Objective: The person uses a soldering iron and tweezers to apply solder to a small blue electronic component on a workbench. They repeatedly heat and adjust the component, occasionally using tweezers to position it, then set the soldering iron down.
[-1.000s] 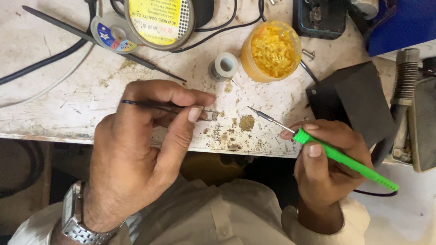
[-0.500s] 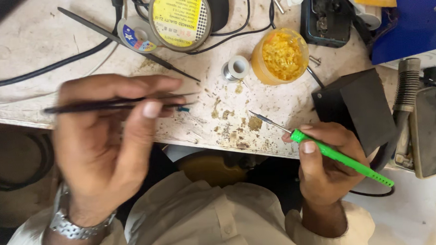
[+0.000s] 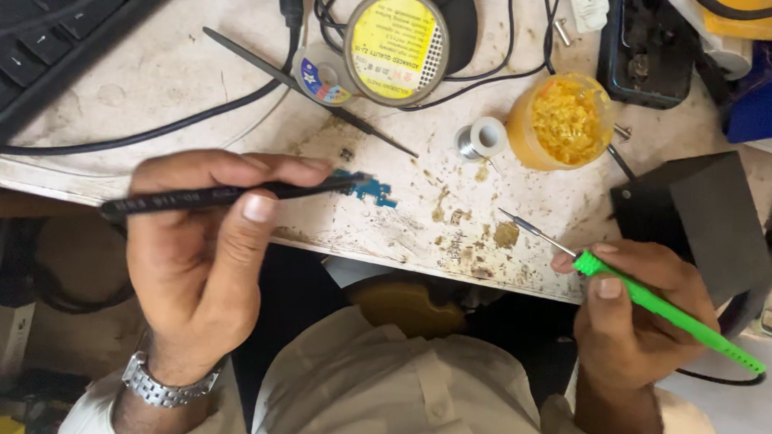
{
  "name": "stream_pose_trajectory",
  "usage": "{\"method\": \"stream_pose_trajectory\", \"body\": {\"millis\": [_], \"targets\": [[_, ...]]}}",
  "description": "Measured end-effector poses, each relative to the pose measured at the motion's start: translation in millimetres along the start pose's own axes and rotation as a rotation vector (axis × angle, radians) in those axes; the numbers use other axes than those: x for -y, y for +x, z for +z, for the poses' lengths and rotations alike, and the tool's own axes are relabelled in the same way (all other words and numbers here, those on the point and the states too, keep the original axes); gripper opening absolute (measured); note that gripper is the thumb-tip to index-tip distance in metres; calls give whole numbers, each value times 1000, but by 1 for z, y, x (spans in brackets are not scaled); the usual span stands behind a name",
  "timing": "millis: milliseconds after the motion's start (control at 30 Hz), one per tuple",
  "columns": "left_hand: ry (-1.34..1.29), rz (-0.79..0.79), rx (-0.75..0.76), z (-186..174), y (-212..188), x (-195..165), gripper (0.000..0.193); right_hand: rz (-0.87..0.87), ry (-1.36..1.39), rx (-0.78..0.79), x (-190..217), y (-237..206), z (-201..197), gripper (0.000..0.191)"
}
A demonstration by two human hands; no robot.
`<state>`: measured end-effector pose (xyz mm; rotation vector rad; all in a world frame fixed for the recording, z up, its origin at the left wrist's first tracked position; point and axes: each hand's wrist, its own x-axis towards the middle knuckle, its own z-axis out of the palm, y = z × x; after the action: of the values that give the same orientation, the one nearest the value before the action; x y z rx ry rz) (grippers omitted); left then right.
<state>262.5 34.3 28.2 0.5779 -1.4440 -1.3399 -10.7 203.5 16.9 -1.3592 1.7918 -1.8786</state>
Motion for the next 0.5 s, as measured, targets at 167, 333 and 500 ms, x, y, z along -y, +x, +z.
{"method": "stream_pose_trajectory", "body": {"millis": [167, 333, 500], "targets": [[-169, -15, -64, 6, 5, 1, 13, 1, -28, 48, 0, 0, -3, 22], [-8, -116, 36, 11, 13, -6, 19, -1, -12, 54, 0, 0, -2, 20], [799, 222, 337, 2, 31, -14, 10, -52, -28, 55, -3, 3, -4, 19]]}}
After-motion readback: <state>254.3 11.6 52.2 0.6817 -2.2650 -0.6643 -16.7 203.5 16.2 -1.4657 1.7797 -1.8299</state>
